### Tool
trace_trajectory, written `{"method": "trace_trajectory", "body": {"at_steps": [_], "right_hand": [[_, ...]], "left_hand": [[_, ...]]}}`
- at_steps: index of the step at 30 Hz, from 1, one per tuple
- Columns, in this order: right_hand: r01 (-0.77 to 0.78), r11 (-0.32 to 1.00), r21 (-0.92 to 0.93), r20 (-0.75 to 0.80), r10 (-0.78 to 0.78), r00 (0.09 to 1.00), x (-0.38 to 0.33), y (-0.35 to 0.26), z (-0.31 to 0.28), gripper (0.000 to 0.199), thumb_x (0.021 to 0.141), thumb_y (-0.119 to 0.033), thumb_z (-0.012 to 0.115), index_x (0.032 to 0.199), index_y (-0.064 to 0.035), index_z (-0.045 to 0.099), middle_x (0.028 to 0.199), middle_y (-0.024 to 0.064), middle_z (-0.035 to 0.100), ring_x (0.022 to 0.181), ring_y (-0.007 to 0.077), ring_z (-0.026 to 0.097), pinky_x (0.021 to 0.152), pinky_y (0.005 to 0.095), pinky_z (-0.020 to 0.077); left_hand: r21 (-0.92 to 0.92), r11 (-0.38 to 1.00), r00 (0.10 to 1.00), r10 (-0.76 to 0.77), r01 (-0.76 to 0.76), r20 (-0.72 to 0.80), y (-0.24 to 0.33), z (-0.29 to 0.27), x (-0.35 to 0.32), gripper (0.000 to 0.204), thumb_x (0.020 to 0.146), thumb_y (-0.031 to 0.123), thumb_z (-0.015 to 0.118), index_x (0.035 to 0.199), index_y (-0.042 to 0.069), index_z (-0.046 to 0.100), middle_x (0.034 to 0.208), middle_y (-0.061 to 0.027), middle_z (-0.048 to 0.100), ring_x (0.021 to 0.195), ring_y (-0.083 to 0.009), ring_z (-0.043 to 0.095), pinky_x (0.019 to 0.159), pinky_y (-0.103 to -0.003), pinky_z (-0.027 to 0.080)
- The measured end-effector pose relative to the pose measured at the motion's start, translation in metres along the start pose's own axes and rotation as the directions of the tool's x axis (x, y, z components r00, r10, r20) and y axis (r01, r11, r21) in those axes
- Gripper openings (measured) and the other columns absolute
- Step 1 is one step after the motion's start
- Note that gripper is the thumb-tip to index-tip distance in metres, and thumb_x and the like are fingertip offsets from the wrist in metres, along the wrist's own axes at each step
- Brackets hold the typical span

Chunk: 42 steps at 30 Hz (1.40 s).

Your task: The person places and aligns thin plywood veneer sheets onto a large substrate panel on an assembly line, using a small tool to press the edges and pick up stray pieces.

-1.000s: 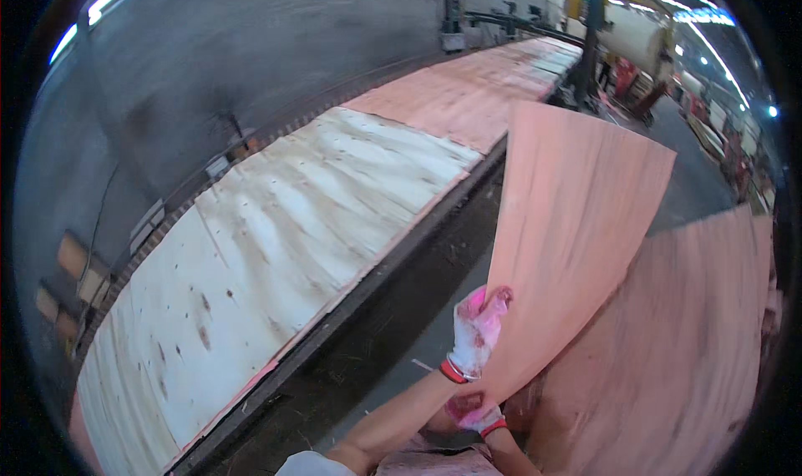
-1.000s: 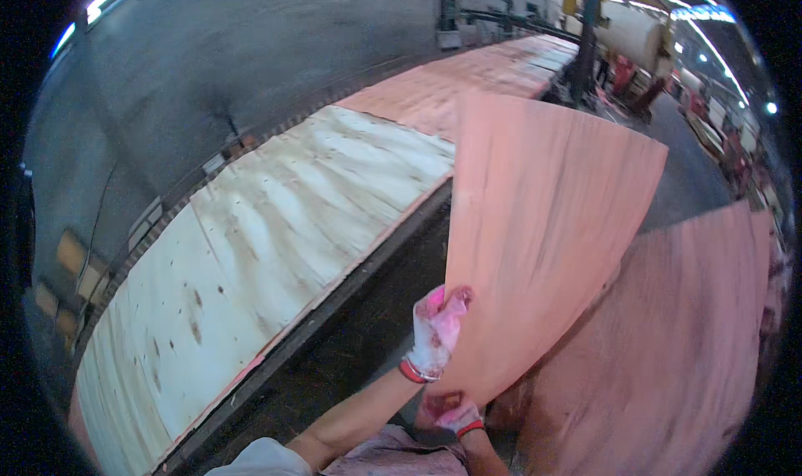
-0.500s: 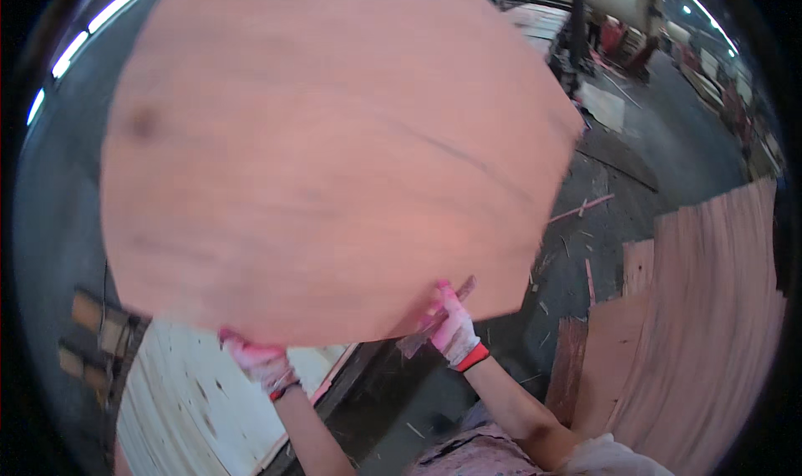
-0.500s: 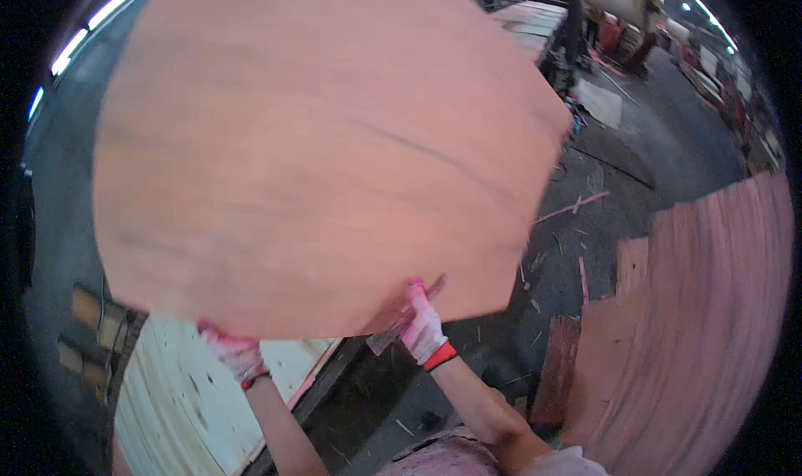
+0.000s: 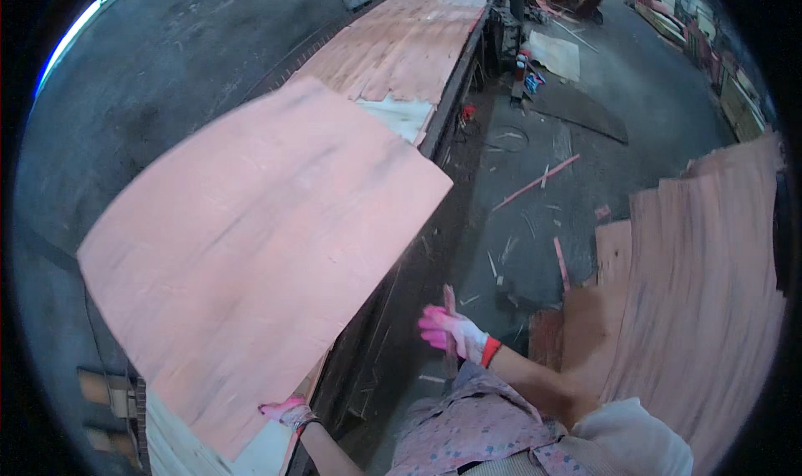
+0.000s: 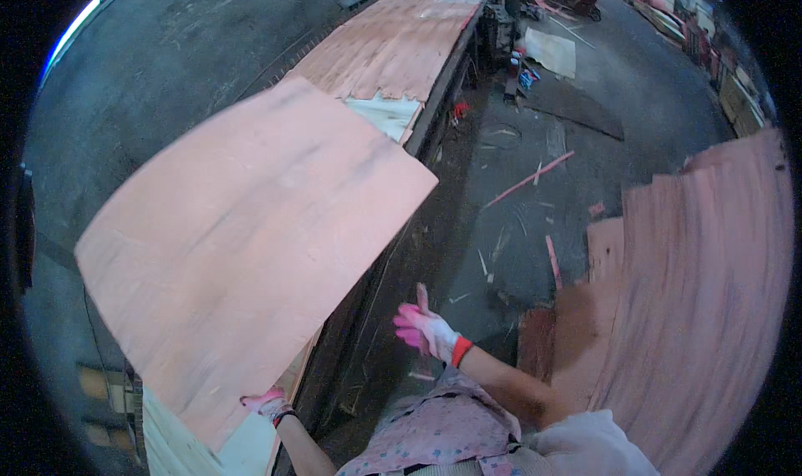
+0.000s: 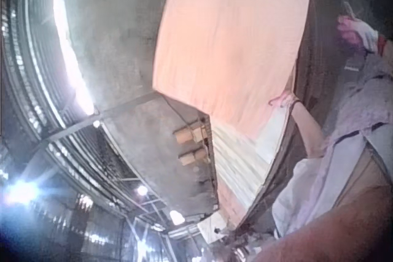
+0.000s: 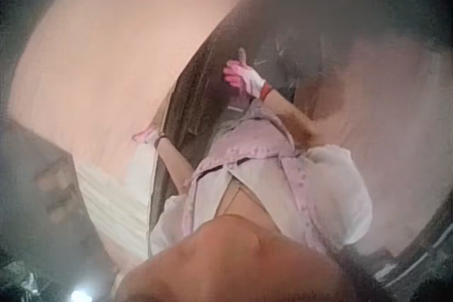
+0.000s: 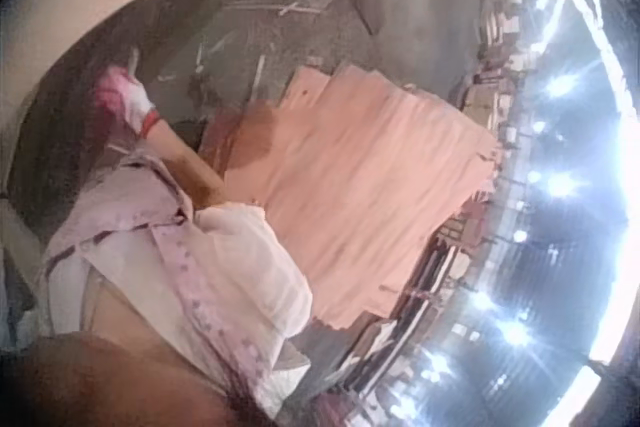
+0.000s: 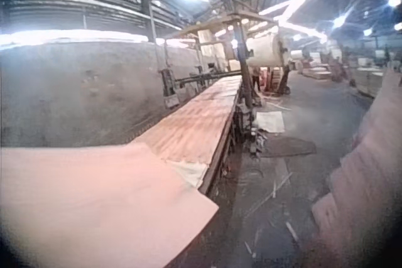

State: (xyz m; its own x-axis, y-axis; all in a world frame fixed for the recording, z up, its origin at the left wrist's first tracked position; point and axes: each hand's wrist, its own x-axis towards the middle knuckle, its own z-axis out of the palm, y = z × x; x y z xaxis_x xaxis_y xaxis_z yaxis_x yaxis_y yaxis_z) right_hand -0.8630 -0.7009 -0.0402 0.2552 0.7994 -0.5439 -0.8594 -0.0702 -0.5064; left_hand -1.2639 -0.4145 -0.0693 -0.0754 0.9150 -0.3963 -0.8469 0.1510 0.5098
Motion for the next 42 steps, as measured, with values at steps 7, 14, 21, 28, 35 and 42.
{"method": "trace_trajectory", "body": {"at_steps": [7, 14, 21, 28, 35, 42], "right_hand": [[-0.143, 0.980, 0.139, -0.121, 0.160, 0.980, 0.027, -0.021, -0.093, 0.036, 0.090, -0.035, 0.058, 0.119, -0.0162, 0.049, 0.110, 0.0070, 0.062, 0.093, 0.0261, 0.062, 0.078, 0.0391, 0.0512], [-0.023, 0.932, 0.362, -0.031, 0.037, 0.999, 0.103, -0.085, -0.069, 0.040, 0.085, -0.037, 0.063, 0.117, -0.0172, 0.049, 0.114, 0.0077, 0.057, 0.103, 0.0306, 0.055, 0.089, 0.0458, 0.0433], [0.060, 0.912, 0.405, -0.110, -0.016, 0.994, 0.212, -0.149, -0.050, 0.029, 0.082, -0.039, 0.064, 0.098, -0.0168, 0.054, 0.085, 0.0058, 0.051, 0.083, 0.0312, 0.054, 0.076, 0.0467, 0.0437], [0.057, 0.994, -0.097, -0.416, -0.092, 0.905, 0.267, -0.225, 0.052, 0.031, 0.082, -0.015, 0.066, 0.108, -0.0062, 0.052, 0.083, 0.0062, 0.063, 0.057, 0.0214, 0.058, 0.054, 0.0346, 0.0511], [0.286, 0.937, -0.199, 0.055, -0.280, 0.958, 0.437, -0.367, 0.211, 0.020, 0.082, -0.011, 0.058, 0.065, -0.0126, 0.048, 0.058, 0.0041, 0.045, 0.051, 0.0190, 0.046, 0.048, 0.0353, 0.0394], [0.449, 0.828, 0.335, 0.578, -0.557, 0.597, 0.332, -0.505, 0.487, 0.027, 0.090, -0.022, 0.057, 0.105, -0.0007, 0.058, 0.103, 0.0130, 0.063, 0.098, 0.0266, 0.061, 0.085, 0.0390, 0.0496]], "left_hand": [[0.148, 0.987, 0.996, -0.049, 0.060, -0.077, -0.091, 0.016, 0.029, 0.048, 0.084, 0.051, 0.052, 0.109, 0.010, 0.058, 0.113, -0.0055, 0.062, 0.104, -0.0238, 0.058, 0.091, -0.039, 0.047], [0.355, 0.853, 0.923, -0.360, 0.383, -0.132, -0.092, -0.022, 0.037, 0.042, 0.086, 0.050, 0.053, 0.105, 0.013, 0.055, 0.091, -0.0039, 0.062, 0.071, -0.0176, 0.056, 0.053, -0.029, 0.048], [0.609, 0.783, 0.987, -0.163, 0.127, 0.004, -0.090, 0.032, 0.017, 0.052, 0.091, 0.045, 0.046, 0.125, 0.006, 0.045, 0.118, -0.0092, 0.055, 0.099, -0.0235, 0.058, 0.072, -0.029, 0.053], [0.528, 0.732, 0.902, -0.366, 0.430, -0.228, -0.047, 0.099, 0.037, 0.053, 0.088, 0.036, 0.061, 0.127, 0.002, 0.047, 0.122, -0.0109, 0.058, 0.105, -0.0231, 0.056, 0.091, -0.035, 0.046], [0.578, 0.816, 0.931, -0.226, 0.019, 0.289, -0.018, 0.299, 0.166, 0.018, 0.085, 0.029, 0.060, 0.080, 0.013, 0.054, 0.066, 0.0020, 0.048, 0.058, -0.0111, 0.046, 0.053, -0.026, 0.040], [0.267, 0.607, 0.637, 0.548, -0.749, 0.541, 0.096, 0.487, 0.129, 0.034, 0.088, 0.041, 0.055, 0.107, 0.013, 0.059, 0.087, -0.0021, 0.062, 0.053, -0.0140, 0.051, 0.047, -0.022, 0.041]]}}
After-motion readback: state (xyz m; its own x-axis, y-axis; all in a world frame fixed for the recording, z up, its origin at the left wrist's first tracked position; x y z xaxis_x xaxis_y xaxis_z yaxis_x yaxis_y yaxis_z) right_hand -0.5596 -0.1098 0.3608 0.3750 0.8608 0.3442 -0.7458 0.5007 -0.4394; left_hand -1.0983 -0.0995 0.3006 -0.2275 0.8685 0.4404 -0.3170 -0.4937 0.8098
